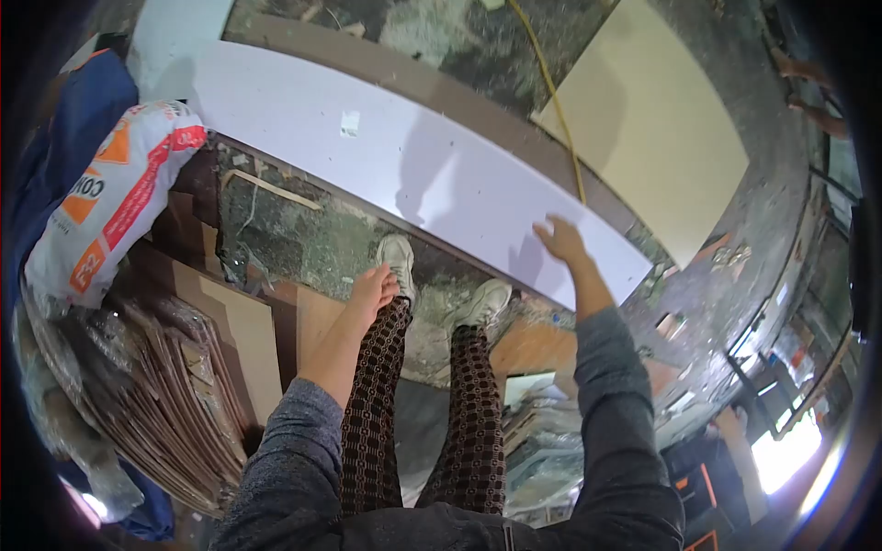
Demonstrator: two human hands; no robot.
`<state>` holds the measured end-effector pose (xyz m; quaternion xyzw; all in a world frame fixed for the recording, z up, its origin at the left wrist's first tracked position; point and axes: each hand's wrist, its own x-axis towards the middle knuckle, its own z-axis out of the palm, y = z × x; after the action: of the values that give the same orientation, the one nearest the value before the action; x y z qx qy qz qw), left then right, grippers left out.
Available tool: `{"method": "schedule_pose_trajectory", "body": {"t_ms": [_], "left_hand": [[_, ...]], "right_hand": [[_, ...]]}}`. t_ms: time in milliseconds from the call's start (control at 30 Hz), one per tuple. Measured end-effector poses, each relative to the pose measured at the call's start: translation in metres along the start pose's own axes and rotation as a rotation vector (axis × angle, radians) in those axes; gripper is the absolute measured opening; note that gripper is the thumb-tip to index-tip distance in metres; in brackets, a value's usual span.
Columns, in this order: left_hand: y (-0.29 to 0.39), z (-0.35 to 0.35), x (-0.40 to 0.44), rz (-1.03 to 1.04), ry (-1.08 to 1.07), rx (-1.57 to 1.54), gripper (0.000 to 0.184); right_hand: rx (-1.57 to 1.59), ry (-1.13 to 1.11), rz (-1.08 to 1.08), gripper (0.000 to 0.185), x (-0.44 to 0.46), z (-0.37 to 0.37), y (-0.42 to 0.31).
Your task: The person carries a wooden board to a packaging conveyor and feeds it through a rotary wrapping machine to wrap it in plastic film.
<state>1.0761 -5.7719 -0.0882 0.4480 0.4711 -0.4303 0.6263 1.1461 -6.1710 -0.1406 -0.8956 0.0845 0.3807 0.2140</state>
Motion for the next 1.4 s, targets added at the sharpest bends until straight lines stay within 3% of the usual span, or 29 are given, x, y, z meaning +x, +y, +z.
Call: {"method": "schedule_pose_trajectory", "body": {"t_ms": [100, 200, 467, 700, 833, 1033, 1400], "left_hand": [[0.003, 0.018, 0.038, -0.060, 0.220, 0.007, 0.045], [-0.008, 0.016, 0.084, -0.121, 0.112, -0.005, 0.073], [-0.032, 0.059, 0.136, -0.123, 0.153, -0.177, 0.100], [-0.043, 0.074, 0.161, -0.078, 0.024, -0.306, 0.102], [-0.050, 0.076, 0.161, -0.072, 0.139, -0.326, 0.108], [-0.066, 0.073, 0.163, -0.001, 0.094, -0.380, 0.103], [-0.069, 0.092, 0.164, 0.007, 0.175, -0.354, 0.093]], "right_hand": [[-0.061, -0.053, 0.013, 0.071, 0.063, 0.000, -0.009], [-0.105, -0.005, -0.042, 0.073, 0.109, 0.005, -0.005], [-0.117, 0.107, 0.036, 0.075, 0.111, 0.030, -0.001], [-0.129, 0.072, 0.036, 0.074, 0.104, 0.033, -0.002], [-0.076, 0.180, -0.012, 0.067, 0.102, 0.051, 0.007], [-0.228, 0.114, -0.010, 0.065, 0.099, 0.059, 0.002], [-0.062, 0.082, 0.047, 0.060, 0.096, 0.065, 0.006]]}}
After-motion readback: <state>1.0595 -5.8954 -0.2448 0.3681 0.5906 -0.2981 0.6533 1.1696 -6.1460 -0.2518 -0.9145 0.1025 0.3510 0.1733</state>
